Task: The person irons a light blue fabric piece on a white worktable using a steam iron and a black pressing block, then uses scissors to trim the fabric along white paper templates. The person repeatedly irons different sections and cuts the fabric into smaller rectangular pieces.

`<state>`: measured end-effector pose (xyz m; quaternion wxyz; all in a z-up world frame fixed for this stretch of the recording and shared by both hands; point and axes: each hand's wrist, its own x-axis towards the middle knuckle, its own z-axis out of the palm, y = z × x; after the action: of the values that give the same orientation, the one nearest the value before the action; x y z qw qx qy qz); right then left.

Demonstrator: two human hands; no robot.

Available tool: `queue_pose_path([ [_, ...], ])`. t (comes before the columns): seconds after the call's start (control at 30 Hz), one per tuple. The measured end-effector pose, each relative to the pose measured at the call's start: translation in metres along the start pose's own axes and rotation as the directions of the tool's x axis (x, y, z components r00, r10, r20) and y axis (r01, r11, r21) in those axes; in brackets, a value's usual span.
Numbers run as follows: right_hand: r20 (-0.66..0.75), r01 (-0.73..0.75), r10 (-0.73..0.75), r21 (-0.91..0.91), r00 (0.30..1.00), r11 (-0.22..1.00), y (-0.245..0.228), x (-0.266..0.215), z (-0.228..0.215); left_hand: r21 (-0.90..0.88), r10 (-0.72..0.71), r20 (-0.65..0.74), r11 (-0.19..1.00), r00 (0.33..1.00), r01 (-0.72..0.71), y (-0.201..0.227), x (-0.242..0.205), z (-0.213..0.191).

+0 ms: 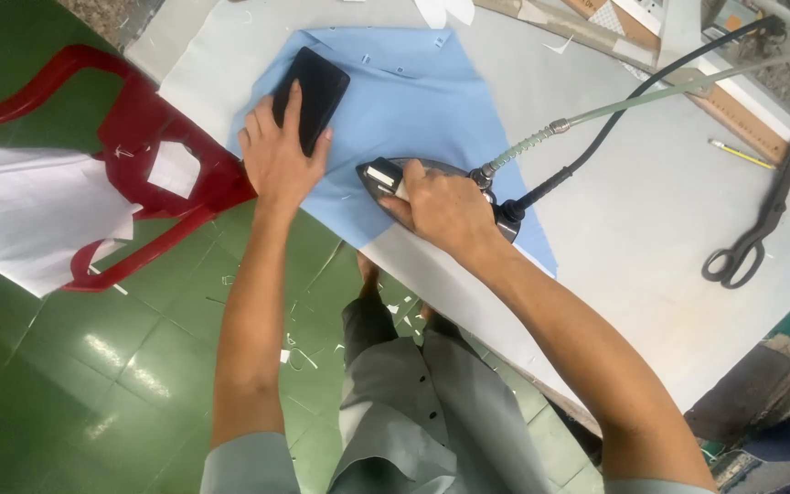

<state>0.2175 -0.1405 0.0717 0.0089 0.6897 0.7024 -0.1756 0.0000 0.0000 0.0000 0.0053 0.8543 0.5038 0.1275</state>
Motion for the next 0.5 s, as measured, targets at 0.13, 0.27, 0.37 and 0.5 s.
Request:
queue_pose_path([
  [0.13,0.012,0.002,-0.001,-0.023,1.0,1.0,0.0,0.001,0.004,0.0,-0.009,0.034,1.0,0.999,0.009,-0.001,0.002,0.002],
  [0.27,-0.164,0.026,-0.035,-0.056,0.986,0.998,0.001,-0.001,0.01,0.053,-0.034,0.114,0.998,0.993,0.028,-0.001,0.003,0.002],
  [0.37,-0.162,-0.005,0.0,-0.03,0.987,1.0,0.011,-0.012,0.014,0.072,-0.032,0.118,0.997,0.993,0.024,-0.002,0.003,0.002],
  [0.5,-0.283,-0.03,0.001,-0.098,0.959,0.995,0.028,-0.036,0.016,0.108,-0.026,0.126,0.994,0.992,0.012,-0.004,0.003,0.01],
])
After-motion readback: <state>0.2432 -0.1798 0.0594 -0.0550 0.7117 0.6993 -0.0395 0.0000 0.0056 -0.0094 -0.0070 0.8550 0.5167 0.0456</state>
